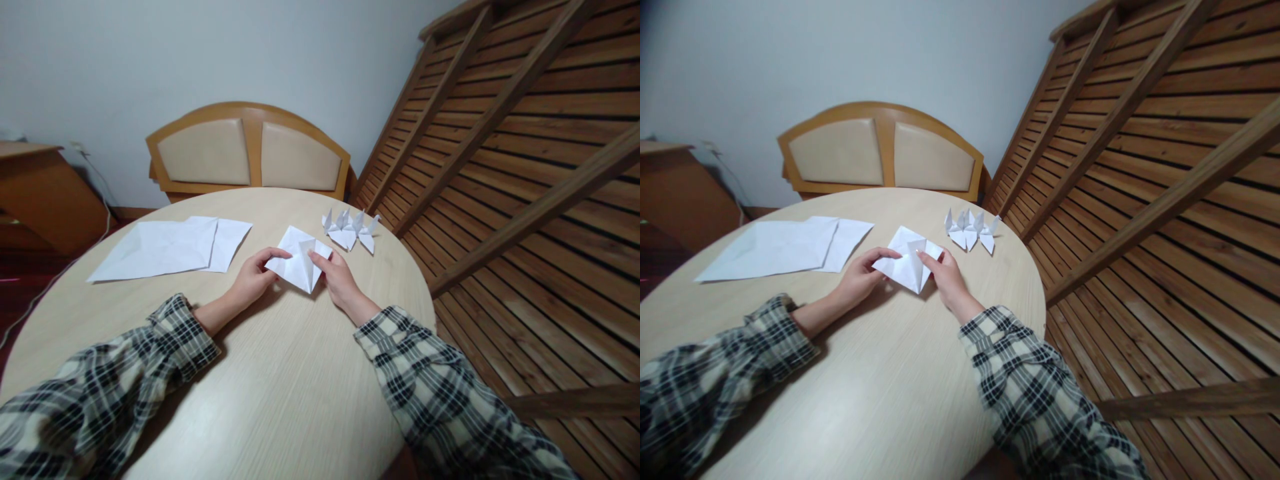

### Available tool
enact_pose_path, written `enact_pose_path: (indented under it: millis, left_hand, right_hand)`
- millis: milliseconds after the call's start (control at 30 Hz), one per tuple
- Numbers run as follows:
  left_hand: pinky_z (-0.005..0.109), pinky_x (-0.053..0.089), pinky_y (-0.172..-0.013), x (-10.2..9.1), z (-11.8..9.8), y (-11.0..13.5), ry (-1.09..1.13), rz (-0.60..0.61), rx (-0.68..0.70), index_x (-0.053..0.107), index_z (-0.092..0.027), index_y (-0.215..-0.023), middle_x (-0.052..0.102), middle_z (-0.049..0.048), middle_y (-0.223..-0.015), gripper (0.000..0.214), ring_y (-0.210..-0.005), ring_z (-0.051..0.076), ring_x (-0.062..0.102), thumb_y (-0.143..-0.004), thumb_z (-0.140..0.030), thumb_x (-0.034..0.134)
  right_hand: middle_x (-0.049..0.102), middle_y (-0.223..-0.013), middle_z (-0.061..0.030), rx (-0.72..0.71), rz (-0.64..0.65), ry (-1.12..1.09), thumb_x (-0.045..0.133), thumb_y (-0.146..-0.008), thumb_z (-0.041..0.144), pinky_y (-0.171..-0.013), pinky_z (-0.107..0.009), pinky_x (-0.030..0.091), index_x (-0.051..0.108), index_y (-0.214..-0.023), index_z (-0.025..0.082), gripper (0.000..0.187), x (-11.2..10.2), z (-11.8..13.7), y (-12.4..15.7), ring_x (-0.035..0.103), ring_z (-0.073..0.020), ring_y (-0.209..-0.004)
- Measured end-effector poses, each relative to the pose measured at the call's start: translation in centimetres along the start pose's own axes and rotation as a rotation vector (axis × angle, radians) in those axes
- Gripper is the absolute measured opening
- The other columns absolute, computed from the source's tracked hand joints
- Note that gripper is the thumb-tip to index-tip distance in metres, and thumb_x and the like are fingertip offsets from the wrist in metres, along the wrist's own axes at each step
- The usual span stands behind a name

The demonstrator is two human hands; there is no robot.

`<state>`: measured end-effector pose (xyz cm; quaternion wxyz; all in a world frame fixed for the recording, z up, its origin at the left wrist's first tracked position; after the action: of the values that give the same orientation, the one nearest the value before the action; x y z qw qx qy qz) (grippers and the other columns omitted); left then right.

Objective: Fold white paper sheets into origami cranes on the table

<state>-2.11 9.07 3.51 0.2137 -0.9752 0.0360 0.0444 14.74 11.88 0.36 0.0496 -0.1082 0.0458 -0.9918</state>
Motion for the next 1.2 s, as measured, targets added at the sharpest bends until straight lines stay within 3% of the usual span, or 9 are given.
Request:
enact_pose_path:
  millis: [100,200,400,567,800,967,1200]
  left_hand:
    - [0.036,0.049,-0.078,-0.2,-0.2,0.0,-0.004,-0.022,0.011,0.072,-0.02,-0.089,0.069,0.0046,-0.094,0.039,-0.085,0.021,0.061,-0.061,-0.001,0.053]
    - [0.035,0.049,-0.078,-0.1,-0.3,0.0,-0.011,-0.015,0.009,0.072,-0.019,-0.089,0.068,0.0042,-0.094,0.04,-0.086,0.02,0.061,-0.06,-0.001,0.051]
    - [0.03,0.046,-0.069,1.0,-0.3,0.4,-0.03,0.099,-0.017,0.07,-0.017,-0.098,0.069,0.0046,-0.096,0.045,-0.079,0.017,0.059,-0.06,-0.001,0.05]
    - [0.028,0.046,-0.071,1.8,-0.4,0.7,-0.065,0.18,-0.015,0.068,-0.016,-0.104,0.068,0.0057,-0.1,0.042,-0.082,0.016,0.059,-0.067,-0.004,0.052]
    - [0.023,0.05,-0.059,0.1,1.4,0.0,0.004,0.025,-0.09,0.062,-0.018,-0.108,0.061,0.0055,-0.105,0.03,-0.075,0.013,0.059,-0.078,-0.018,0.056]
    - [0.021,0.049,-0.056,-1.8,1.6,-0.6,0.011,-0.095,-0.085,0.059,-0.019,-0.105,0.061,0.0043,-0.101,0.026,-0.072,0.012,0.06,-0.079,-0.017,0.057]
    - [0.023,0.05,-0.059,-1.7,1.3,-0.8,-0.03,0.037,-0.008,0.061,-0.019,-0.108,0.061,0.0034,-0.097,0.035,-0.08,0.015,0.056,-0.074,-0.012,0.053]
  right_hand:
    - [0.072,-0.115,-0.0097,0.024,0.099,-0.015,0.071,-0.077,0.045,-0.087,-0.037,0.055,0.067,-0.106,0.02,0.039,1.2,-0.5,0.3,0.067,-0.0227,-0.103]
    - [0.073,-0.112,-0.01,0.007,0.095,0.04,0.07,-0.079,0.046,-0.09,-0.039,0.054,0.07,-0.103,0.018,0.036,1.1,-0.8,0.3,0.068,-0.0228,-0.101]
    - [0.075,-0.096,-0.0115,-0.051,-0.021,0.296,0.064,-0.082,0.052,-0.076,-0.039,0.055,0.071,-0.094,0.016,0.039,-0.5,-0.8,-0.1,0.069,-0.0234,-0.084]
    - [0.073,-0.08,-0.009,-0.113,-0.069,0.376,0.06,-0.083,0.056,-0.07,-0.037,0.054,0.071,-0.087,0.016,0.041,-0.9,-0.6,-0.3,0.068,-0.0224,-0.075]
    - [0.073,-0.091,-0.0111,-0.132,-0.027,0.337,0.059,-0.084,0.05,-0.072,-0.035,0.053,0.068,-0.09,0.016,0.035,0.8,-0.1,-3.3,0.067,-0.0205,-0.076]
    - [0.073,-0.091,-0.0107,-0.103,0.041,0.297,0.058,-0.085,0.053,-0.069,-0.032,0.052,0.067,-0.091,0.017,0.038,2.8,-1.0,-4.8,0.067,-0.0191,-0.077]
    - [0.073,-0.101,-0.0117,-0.045,0.068,0.21,0.057,-0.087,0.05,-0.076,-0.033,0.054,0.067,-0.101,0.015,0.039,3.0,-3.0,-4.1,0.068,-0.019,-0.085]
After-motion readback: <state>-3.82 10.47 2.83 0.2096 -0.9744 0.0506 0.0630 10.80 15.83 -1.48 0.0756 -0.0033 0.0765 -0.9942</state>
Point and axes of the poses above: each hand's wrist, its own y-axis away from the middle knuckle, its own x-axis out of the palm, z = x × y, the point moved 9 cm from there along -y, towards the middle knuckle
